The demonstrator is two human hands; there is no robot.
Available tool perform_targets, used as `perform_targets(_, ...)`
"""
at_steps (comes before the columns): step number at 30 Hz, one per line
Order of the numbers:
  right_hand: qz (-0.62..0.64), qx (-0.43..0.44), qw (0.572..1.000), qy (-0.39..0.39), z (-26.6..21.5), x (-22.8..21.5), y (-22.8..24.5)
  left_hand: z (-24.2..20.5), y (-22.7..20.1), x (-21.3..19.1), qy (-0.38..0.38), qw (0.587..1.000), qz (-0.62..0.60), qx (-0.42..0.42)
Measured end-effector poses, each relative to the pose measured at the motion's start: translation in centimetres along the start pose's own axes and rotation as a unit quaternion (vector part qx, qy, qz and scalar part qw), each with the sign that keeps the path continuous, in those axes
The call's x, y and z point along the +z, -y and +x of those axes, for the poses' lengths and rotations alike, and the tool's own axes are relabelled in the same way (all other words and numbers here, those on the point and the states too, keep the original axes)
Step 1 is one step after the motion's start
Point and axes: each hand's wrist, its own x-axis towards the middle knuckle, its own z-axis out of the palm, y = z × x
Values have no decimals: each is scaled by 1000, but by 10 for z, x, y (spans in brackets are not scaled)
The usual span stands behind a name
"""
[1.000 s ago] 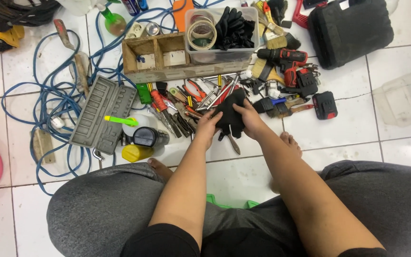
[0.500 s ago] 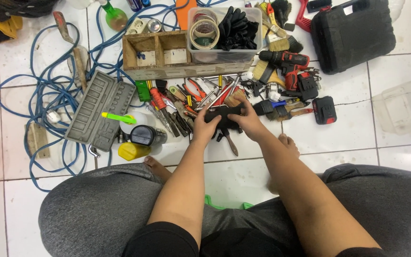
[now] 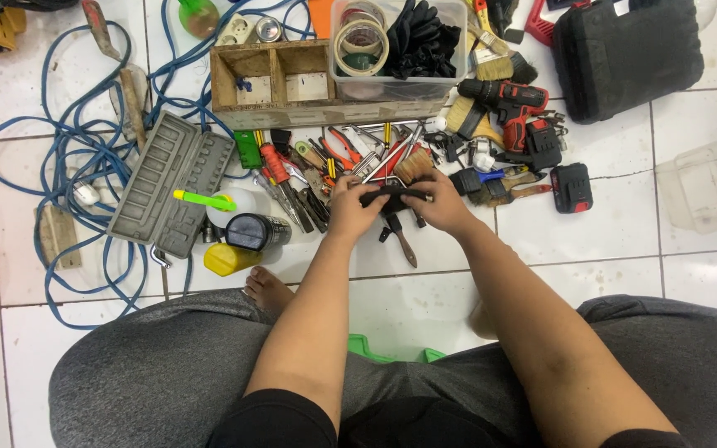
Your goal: The person sits on the floor and organizes a pile of tools and supplies. They wipe a black spray can with a cloth, then sort through paintbrushes, brushes, and other items, placing them into a clear plastic container. They also handle a black toolbox and an orange notepad.
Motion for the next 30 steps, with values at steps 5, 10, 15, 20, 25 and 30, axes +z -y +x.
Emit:
perform_targets(5,197,84,976,-26,-8,-4,25,12,0,9,-20,993,-119,5)
perform_targets(10,313,150,937,-21,-19,-9,58,13,-13,10,2,976,-214,-43)
perform_targets(15,330,204,921,39,-10,5,27,18,18,24,30,969,-227,-93)
perform_targets(20,278,275,917,77,-20,26,4,-8,36,24,79,970,-163,-160)
perform_targets(25,204,274,933,116,-23,70,-32,-28,75,29,117,964,-90,-221)
perform_targets(30,126,236,938,219,-28,97,-22,-37,75,19,167,961,2,-221)
